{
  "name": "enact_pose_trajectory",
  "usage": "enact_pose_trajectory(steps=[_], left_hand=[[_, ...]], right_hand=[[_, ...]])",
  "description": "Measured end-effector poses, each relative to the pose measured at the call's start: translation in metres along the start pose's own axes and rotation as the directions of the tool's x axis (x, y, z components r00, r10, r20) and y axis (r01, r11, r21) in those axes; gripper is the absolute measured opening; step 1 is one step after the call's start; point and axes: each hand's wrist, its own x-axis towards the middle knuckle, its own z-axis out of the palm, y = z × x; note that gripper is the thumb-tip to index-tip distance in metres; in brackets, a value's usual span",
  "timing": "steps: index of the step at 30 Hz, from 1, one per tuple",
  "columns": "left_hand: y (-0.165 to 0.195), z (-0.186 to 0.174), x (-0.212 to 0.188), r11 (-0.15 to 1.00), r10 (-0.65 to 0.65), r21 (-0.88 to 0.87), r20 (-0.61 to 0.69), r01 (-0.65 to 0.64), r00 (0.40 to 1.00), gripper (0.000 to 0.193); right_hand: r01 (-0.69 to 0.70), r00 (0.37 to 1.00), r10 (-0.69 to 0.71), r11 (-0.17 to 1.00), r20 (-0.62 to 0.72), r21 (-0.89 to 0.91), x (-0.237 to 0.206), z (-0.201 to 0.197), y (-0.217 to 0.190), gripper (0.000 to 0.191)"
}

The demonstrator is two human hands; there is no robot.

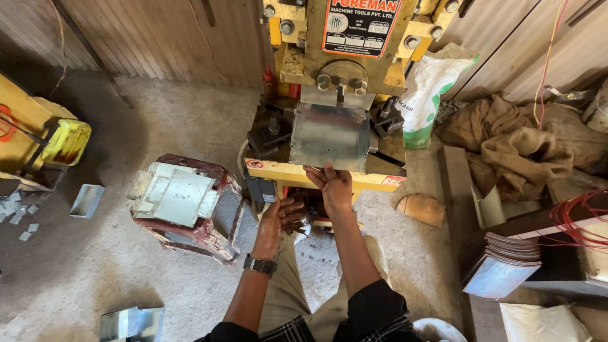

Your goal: The person repeatedly picks up rectangular metal sheets from a stack, places them into a yellow press machine, and operates the lever to press the sheets. The person then removes the processed sheets and places them on the floor or a nearby stack.

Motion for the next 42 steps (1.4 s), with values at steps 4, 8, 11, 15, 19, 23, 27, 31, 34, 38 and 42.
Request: enact_pose_trajectory(steps=[4,8,11,15,19,23,27,31,34,38,42], left_hand=[[0.001,0.0,-0.001,1.0,0.0,0.011,-0.009,0.0,1.0,0.073],[0.0,-0.008,0.002,1.0,0.004,-0.03,0.011,-0.004,1.0,0.072],[-0.004,-0.014,0.004,0.999,-0.002,-0.048,0.019,0.003,1.0,0.07],[-0.01,-0.02,0.005,0.996,0.026,-0.085,0.064,-0.021,0.998,0.066],[-0.01,-0.022,0.005,0.996,0.032,-0.091,0.092,-0.023,0.995,0.065],[-0.009,-0.024,0.004,0.995,0.024,-0.098,0.092,-0.015,0.996,0.067],[-0.008,-0.023,0.004,0.995,0.018,-0.101,0.098,-0.008,0.995,0.069],[-0.004,-0.022,-0.001,0.998,0.039,-0.055,0.101,-0.033,0.994,0.069],[0.002,-0.018,-0.003,0.997,0.076,-0.005,0.104,-0.075,0.992,0.07],[0.012,-0.005,-0.003,0.996,0.068,0.058,0.098,-0.074,0.993,0.075],[0.031,0.016,0.007,0.996,0.09,-0.042,0.195,-0.084,0.977,0.078]], right_hand=[[-0.036,0.998,0.038,0.999,-0.04,0.026,-0.001,-0.004,0.004,0.022],[-0.053,0.998,0.056,0.99,-0.021,0.132,0.001,-0.005,0.005,0.028],[-0.084,0.996,0.086,0.984,-0.006,0.156,0.0,-0.003,0.002,0.031],[-0.11,0.992,0.117,0.983,-0.04,0.147,-0.005,0.004,-0.004,0.034],[-0.135,0.989,0.141,0.98,-0.034,0.149,-0.007,0.01,-0.009,0.038],[-0.152,0.987,0.156,0.984,-0.036,0.098,-0.011,0.013,-0.013,0.043],[-0.102,0.993,0.096,0.991,0.067,0.088,-0.011,0.014,-0.019,0.044],[-0.061,0.996,0.056,0.996,0.077,0.064,-0.001,0.013,-0.027,0.046],[-0.115,0.992,0.114,0.993,-0.057,-0.001,0.016,0.013,-0.031,0.035],[-0.13,0.98,0.116,0.988,-0.16,-0.084,0.037,0.013,-0.032,0.021],[-0.192,0.976,0.188,0.981,-0.112,-0.035,0.048,-0.002,-0.042,0.023]])
